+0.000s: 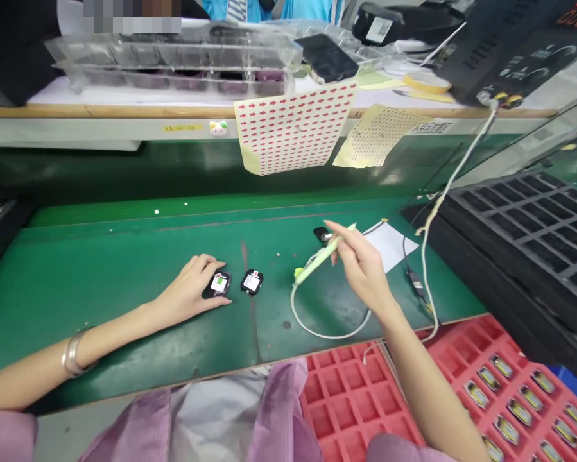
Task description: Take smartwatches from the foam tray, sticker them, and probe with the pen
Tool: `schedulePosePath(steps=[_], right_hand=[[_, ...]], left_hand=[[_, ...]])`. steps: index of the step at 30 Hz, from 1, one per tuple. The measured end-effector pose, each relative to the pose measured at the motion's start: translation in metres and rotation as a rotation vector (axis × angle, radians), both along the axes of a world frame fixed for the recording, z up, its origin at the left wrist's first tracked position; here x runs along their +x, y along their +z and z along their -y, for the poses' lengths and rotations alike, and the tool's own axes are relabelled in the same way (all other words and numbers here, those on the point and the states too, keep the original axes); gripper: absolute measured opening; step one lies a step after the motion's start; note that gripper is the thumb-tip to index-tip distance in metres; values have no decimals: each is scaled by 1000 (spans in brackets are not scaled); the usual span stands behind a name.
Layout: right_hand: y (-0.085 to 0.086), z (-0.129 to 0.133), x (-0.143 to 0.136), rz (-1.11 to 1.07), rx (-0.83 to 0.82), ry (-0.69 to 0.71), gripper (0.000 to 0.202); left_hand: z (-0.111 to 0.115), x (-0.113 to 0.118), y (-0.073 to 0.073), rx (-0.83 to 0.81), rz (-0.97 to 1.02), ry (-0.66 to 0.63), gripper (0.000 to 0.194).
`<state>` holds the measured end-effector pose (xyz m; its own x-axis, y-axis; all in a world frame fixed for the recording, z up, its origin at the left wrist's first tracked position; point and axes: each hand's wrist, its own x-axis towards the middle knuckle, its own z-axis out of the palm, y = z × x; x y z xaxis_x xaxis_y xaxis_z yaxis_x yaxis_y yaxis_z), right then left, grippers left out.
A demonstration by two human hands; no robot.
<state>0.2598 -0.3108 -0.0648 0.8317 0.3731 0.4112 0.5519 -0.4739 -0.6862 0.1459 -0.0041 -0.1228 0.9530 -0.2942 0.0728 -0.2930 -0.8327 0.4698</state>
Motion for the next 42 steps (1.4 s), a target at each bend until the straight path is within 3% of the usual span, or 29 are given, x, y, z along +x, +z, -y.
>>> schedulePosePath(steps=[2, 4, 8, 12, 16, 22, 26, 30, 37, 42], right_hand=[[7, -13, 1, -167, 326, 54, 38], [9, -28, 0, -371, 551, 138, 45], [-8, -59, -23, -686, 736, 218, 59], [-48, -73, -57, -814, 632, 226, 57], [-72, -59, -55, -673, 496, 197, 44], [-61, -54, -20, -473, 411, -10, 26], [-53, -84, -32, -538, 463, 92, 22], [-58, -109, -49, -711, 483, 144, 22], [-60, -115, -43, -778, 387, 101, 15], [-70, -119, -44, -675, 323, 77, 24]], left_hand=[[13, 1, 1, 36, 42, 23, 70], [31, 5, 1, 102, 82, 29, 71], [60, 19, 3, 267, 142, 23, 53], [60, 26, 5, 336, 134, -8, 31], [45, 16, 3, 305, 106, -53, 21], [37, 7, -4, 280, 122, -35, 30], [39, 9, -7, 232, 108, -4, 26], [37, 10, -5, 173, 74, -3, 20], [30, 10, -8, 124, 59, -4, 28], [30, 10, -11, 108, 65, 27, 28]])
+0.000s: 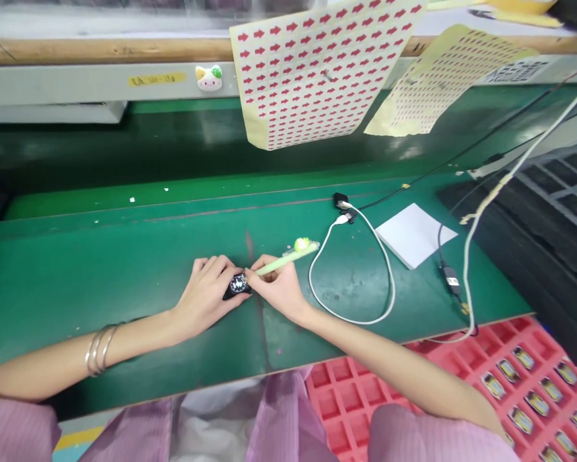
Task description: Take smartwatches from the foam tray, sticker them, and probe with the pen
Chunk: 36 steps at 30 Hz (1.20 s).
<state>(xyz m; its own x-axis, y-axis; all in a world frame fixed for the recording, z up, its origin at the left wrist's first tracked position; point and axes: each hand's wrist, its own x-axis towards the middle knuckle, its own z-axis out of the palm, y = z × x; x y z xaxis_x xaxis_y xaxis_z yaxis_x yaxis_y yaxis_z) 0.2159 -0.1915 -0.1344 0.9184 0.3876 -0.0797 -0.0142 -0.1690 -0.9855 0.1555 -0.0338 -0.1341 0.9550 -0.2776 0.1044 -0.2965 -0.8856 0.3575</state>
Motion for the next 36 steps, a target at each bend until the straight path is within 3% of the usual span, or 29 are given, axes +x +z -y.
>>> schedulePosePath(steps=[5, 24, 28, 31, 33, 36], right_hand=[[-5, 0, -2, 15, -22, 19, 21], [0, 0, -1, 21, -22, -13, 22], [3, 3, -1, 17, 26, -33, 25], [7, 3, 5, 8, 83, -56, 22], [11, -3, 12, -5, 127, -14, 19], [13, -21, 24, 28, 113, 171, 18]], left_hand=[[0, 0, 0, 5, 1, -3, 28], [1, 1, 2, 18, -2, -6, 29], [-8, -4, 5, -77, 21, -26, 61], [-25, -12, 7, -86, 83, 74, 78], [-37, -17, 6, -50, 72, 145, 68], [-49, -20, 1, -38, -1, 127, 46]])
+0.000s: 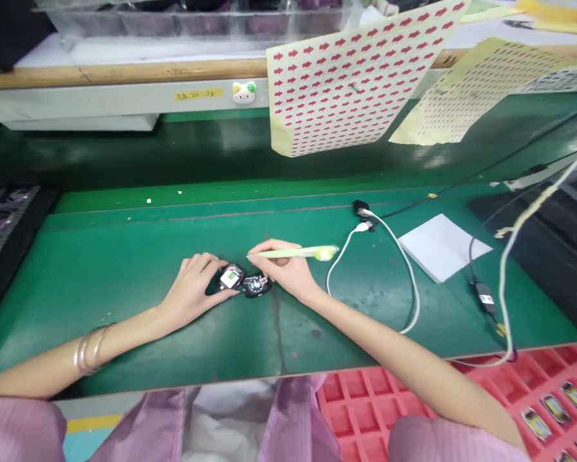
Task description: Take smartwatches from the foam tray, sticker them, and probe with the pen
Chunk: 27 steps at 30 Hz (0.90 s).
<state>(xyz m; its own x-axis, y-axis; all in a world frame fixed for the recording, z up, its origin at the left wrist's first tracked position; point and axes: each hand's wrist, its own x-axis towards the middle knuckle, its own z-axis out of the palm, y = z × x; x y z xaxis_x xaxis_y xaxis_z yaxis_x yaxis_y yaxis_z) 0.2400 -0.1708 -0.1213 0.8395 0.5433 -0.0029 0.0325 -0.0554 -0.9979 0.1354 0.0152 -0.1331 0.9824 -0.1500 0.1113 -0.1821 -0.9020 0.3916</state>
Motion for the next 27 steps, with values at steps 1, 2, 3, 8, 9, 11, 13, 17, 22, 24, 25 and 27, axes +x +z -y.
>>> schedulePosePath(steps=[1, 2, 3, 8, 9, 11, 13, 17, 22, 24, 25, 27], right_hand=[[-1, -7, 3, 23, -18, 59, 17], [-2, -14, 6, 37, -32, 104, 17], [-4, -21, 8, 41, -37, 129, 18], [-17, -32, 7, 15, -35, 123, 30], [-18, -32, 6, 14, -40, 130, 30], [-19, -30, 4, 12, -50, 151, 28], [-19, -30, 4, 13, -59, 165, 27], [-19, -30, 3, 21, -69, 168, 25], [-20, -30, 3, 17, -70, 172, 27], [-20, -30, 3, 15, -61, 153, 26], [-20, -30, 3, 15, -57, 145, 25], [-20, -30, 4, 19, -54, 139, 24]], left_hand=[[-2, 0, -2, -11, -14, -14, 40], [-2, 0, -3, -23, -18, -19, 35], [-2, 1, -4, -34, -15, -17, 31], [0, 3, -6, -50, 28, -9, 28], [0, 3, -6, -45, 32, -15, 27], [0, 3, -7, -34, 35, -21, 26], [0, 3, -7, -27, 37, -20, 26], [0, 3, -6, -18, 39, -20, 26], [0, 3, -7, -18, 47, -22, 27], [0, 3, -7, -18, 51, -21, 27], [0, 3, -7, -18, 53, -20, 27], [1, 3, -6, -17, 53, -18, 27]])
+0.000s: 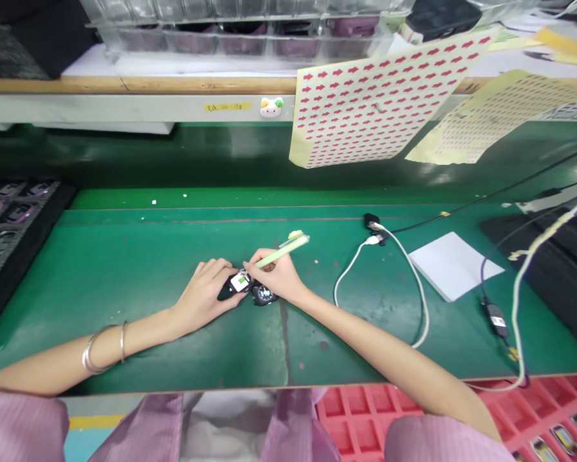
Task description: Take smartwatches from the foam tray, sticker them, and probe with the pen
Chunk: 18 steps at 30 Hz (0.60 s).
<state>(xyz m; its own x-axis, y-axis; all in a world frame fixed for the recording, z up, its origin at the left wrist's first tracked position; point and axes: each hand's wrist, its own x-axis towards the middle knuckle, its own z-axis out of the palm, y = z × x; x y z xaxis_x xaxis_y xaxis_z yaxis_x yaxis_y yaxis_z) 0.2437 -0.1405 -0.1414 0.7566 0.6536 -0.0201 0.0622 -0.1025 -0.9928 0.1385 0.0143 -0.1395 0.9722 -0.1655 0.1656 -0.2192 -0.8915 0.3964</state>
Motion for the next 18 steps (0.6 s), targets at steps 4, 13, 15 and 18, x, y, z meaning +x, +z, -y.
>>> schedulePosePath(steps=[4, 13, 15, 18], right_hand=[[-2, 0, 0, 18, -6, 2, 25], [13, 17, 2, 129, -1, -62, 27], [20, 33, 3, 311, -50, 19, 30], [22, 58, -2, 695, -187, 294, 35]], left_hand=[[1, 0, 0, -2, 0, 2, 27], [3, -2, -2, 34, -12, 18, 28], [3, 0, -1, 40, -23, 14, 34], [6, 4, -1, 58, -34, 13, 53]])
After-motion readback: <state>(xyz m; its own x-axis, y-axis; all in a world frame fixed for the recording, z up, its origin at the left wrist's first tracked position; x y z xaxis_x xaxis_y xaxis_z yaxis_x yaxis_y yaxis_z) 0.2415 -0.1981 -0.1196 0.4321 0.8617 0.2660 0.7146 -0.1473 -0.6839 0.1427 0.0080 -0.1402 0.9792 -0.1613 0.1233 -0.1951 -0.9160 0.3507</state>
